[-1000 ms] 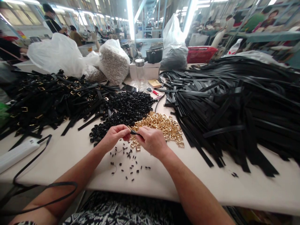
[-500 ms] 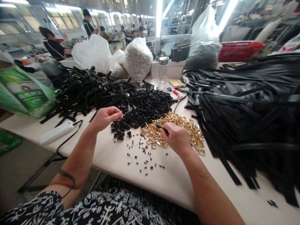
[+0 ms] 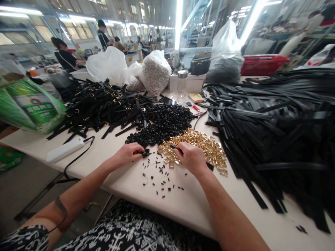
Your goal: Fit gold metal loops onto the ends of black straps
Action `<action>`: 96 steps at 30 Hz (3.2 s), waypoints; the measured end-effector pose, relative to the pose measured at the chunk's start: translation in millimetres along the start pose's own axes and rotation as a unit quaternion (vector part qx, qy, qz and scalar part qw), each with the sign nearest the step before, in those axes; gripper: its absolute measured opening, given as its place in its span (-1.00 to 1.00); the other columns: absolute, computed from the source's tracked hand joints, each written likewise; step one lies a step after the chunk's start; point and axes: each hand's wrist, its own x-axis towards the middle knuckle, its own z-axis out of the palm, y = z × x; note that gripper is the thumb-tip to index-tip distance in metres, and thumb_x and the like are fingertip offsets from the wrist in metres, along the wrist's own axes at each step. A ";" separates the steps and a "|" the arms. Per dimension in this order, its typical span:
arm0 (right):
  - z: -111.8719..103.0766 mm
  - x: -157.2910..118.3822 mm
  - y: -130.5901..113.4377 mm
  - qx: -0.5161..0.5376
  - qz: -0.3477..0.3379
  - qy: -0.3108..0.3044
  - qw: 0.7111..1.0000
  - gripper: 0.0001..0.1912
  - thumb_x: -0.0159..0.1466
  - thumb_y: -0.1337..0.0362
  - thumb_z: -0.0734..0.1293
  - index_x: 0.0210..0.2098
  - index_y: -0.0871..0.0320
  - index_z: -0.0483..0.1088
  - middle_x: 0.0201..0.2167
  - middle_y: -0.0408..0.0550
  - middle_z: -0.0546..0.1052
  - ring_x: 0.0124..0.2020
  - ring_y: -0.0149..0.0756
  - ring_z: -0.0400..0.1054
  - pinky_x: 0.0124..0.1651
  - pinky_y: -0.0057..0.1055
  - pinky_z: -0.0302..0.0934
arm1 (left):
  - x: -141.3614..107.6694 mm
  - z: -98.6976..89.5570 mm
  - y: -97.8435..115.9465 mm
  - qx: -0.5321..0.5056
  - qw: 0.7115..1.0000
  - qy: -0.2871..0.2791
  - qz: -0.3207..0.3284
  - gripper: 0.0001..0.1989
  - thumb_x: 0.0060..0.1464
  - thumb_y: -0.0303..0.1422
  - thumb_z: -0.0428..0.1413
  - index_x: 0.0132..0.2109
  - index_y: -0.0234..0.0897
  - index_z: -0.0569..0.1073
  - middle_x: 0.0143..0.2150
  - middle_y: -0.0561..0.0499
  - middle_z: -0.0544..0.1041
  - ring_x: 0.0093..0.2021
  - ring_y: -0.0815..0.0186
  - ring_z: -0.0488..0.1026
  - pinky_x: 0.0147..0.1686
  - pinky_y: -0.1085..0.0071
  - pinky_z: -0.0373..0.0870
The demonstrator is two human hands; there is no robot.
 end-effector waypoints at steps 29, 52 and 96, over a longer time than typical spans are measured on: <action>-4.5 -0.3 -12.0 0.071 0.024 0.078 0.994 -0.81 0.32 0.26 0.23 -0.42 0.14 0.35 -0.47 -0.12 0.47 -0.48 -0.40 0.32 -0.41 -0.47 0.04 | 77.2 47.9 72.1 -0.693 0.689 0.008 -0.212 -0.80 -0.14 -0.57 0.30 -0.30 -0.35 0.50 -0.38 0.05 0.57 -0.42 0.50 0.53 -0.34 0.66 0.49; -3.4 -1.2 -17.3 0.077 0.008 0.058 0.995 -0.77 0.36 0.23 0.20 -0.39 0.15 0.37 -0.45 -0.12 0.46 -0.45 -0.41 0.31 -0.40 -0.47 0.03 | 72.1 51.0 77.8 -0.690 0.701 -0.038 -0.174 -0.73 -0.18 -0.38 0.37 -0.41 -0.35 0.42 -0.42 0.08 0.49 -0.43 0.50 0.49 -0.35 0.63 0.46; 0.9 -0.8 -5.9 0.037 -0.052 0.000 0.998 -0.69 0.39 0.17 0.15 -0.38 0.17 0.38 -0.47 -0.13 0.47 -0.52 -0.42 0.29 -0.45 -0.44 -0.04 | 66.0 -8.8 -0.9 0.208 0.976 0.040 0.058 -0.81 0.04 -0.42 0.12 -0.20 -0.21 0.59 -0.18 -0.04 0.51 -0.18 0.23 0.45 -0.11 0.34 0.34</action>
